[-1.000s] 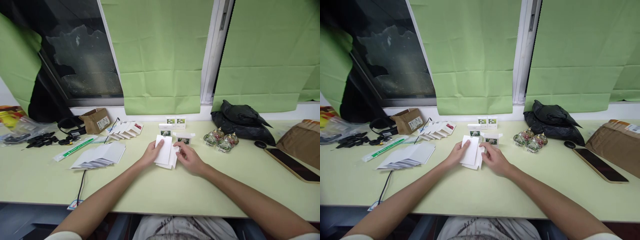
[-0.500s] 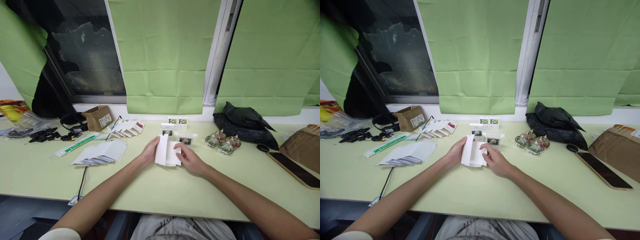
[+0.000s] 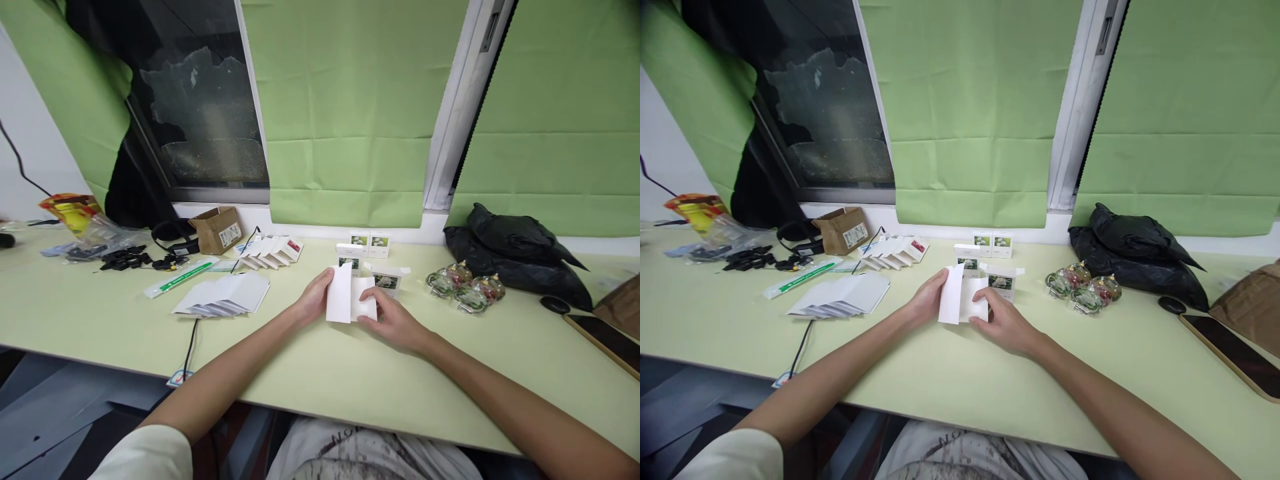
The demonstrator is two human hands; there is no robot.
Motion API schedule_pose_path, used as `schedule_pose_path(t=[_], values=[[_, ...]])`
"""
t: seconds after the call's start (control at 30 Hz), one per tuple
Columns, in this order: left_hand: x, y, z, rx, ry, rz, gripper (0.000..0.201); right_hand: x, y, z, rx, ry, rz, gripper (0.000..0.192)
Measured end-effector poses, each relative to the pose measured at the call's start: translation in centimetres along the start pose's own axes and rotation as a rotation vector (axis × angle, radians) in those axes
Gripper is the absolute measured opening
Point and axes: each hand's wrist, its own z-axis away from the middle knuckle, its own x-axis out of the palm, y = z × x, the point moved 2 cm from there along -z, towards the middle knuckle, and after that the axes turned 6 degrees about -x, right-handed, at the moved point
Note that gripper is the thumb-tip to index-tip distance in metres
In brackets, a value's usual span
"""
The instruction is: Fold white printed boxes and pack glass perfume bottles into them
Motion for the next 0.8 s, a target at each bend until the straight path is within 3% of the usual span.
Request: schedule_pose_path(t=[0.2, 0.3, 0.4, 0.57, 0.7, 0.8], values=[[0.1, -0.3, -0.2, 0.072, -0.001, -0.061, 0.049, 0.0, 0.3, -0.1, -0.036, 0.088, 0.013, 0.025], [0.2, -0.2, 0.7, 0.233, 0.021, -0.24, 0.056, -0.1, 0.0, -0.2, -0.035, 0.132, 0.003, 0.023], [0.6, -0.2, 1.7, 0.36, -0.066, -0.395, 0.075, -0.3, -0.3, -0.2, -0.03, 0.188, -0.013, 0.022], [0.7, 0.1, 1.7, 0.251, -0.149, -0.355, 0.085, -0.5, -0.4, 0.0, -0.001, 0.237, -0.048, 0.024], [0.8, 0.1, 1.4, 0.151, -0.272, -0.464, 0.06, -0.6, -0.1, 0.1, -0.002, 0.302, -0.046, 0.025], [0.8, -0.2, 1.5, 0.115, -0.269, -0.55, 0.049, -0.6, 0.3, 0.2, -0.023, 0.327, -0.014, 0.029]])
